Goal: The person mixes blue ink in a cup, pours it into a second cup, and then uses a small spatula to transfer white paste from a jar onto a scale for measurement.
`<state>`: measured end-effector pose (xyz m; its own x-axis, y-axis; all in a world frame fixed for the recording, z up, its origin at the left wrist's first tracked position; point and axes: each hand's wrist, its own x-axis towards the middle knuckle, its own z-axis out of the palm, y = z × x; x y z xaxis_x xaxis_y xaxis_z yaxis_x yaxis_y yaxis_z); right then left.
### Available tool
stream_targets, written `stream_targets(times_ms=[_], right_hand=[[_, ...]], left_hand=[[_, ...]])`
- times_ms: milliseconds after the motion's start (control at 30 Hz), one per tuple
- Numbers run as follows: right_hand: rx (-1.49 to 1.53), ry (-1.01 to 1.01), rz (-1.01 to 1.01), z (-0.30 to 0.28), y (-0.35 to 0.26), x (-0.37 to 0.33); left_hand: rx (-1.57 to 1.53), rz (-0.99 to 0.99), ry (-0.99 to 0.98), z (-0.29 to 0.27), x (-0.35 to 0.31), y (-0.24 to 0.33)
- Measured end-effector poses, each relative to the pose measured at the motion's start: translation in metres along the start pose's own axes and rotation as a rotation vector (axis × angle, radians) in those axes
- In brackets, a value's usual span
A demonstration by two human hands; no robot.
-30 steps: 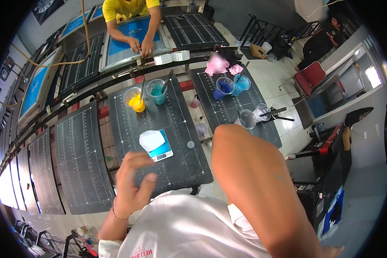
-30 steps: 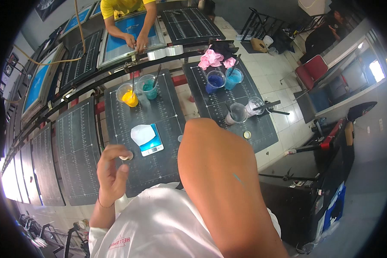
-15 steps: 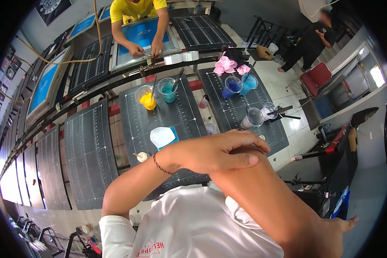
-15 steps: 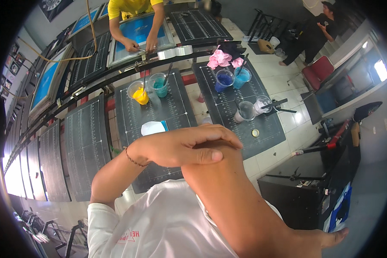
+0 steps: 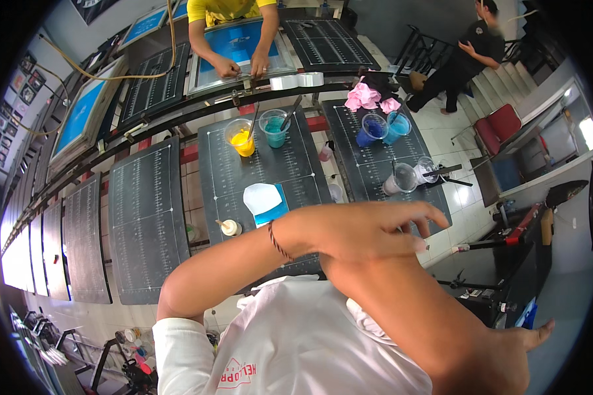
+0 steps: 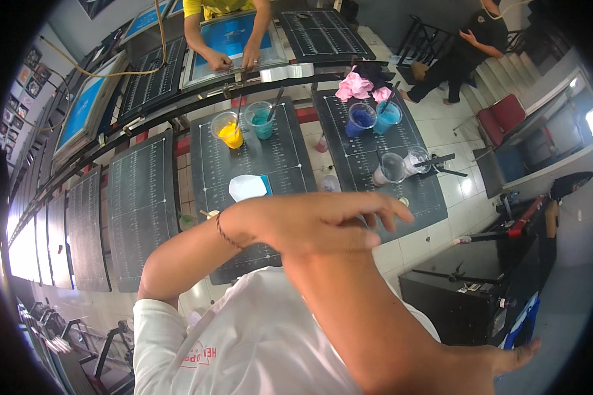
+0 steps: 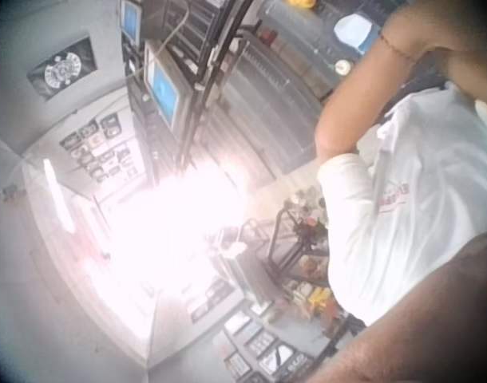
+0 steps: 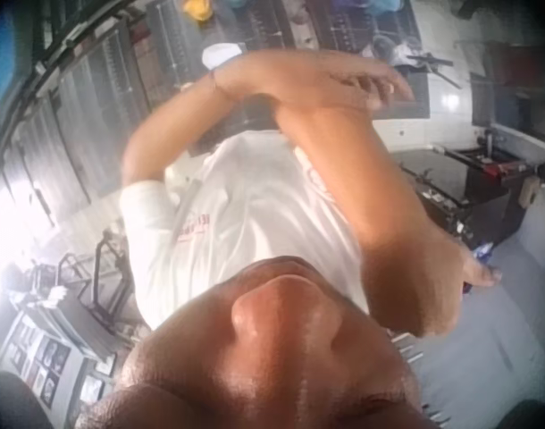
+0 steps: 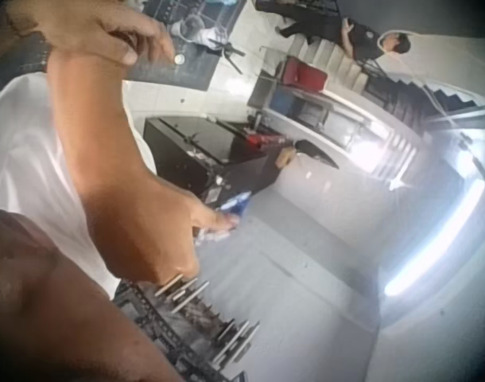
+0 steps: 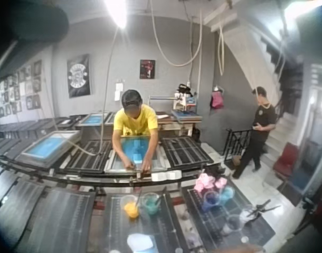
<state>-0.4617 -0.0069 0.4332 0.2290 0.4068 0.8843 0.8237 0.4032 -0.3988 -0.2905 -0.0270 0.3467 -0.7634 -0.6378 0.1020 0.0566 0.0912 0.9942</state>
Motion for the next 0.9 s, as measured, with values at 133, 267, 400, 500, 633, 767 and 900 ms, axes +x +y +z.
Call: stream_targets(times_ms=[133, 267, 400, 500, 633, 767, 900], right_hand=[[0.003, -0.016, -0.006, 0.005, -0.002, 0.006], [0.035, -0.026, -0.017, 0.003, -0.003, 0.006], [0.076, -0.05, -0.025, -0.007, -0.002, 0.007], [0.148, -0.077, -0.044, -0.021, 0.003, 0.003], [0.298, -0.082, -0.118, -0.046, -0.001, -0.008], [0.463, 0.004, -0.246, -0.067, -0.011, -0.033], [0.189, 0.278, -0.344, -0.031, -0.067, -0.055]], left_hand=[[0.055, -0.014, 0.11, -0.013, -0.028, -0.043], [0.07, 0.081, 0.111, 0.0, -0.02, -0.038], [0.209, 0.186, -0.017, 0.005, 0.0, -0.006], [0.24, 0.105, 0.073, -0.006, 0.0, -0.037], [0.43, 0.024, 0.409, -0.006, -0.035, -0.055], [0.476, -0.045, 0.971, -0.002, -0.112, -0.041], [0.354, -0.104, 1.422, 0.011, -0.21, -0.065]])
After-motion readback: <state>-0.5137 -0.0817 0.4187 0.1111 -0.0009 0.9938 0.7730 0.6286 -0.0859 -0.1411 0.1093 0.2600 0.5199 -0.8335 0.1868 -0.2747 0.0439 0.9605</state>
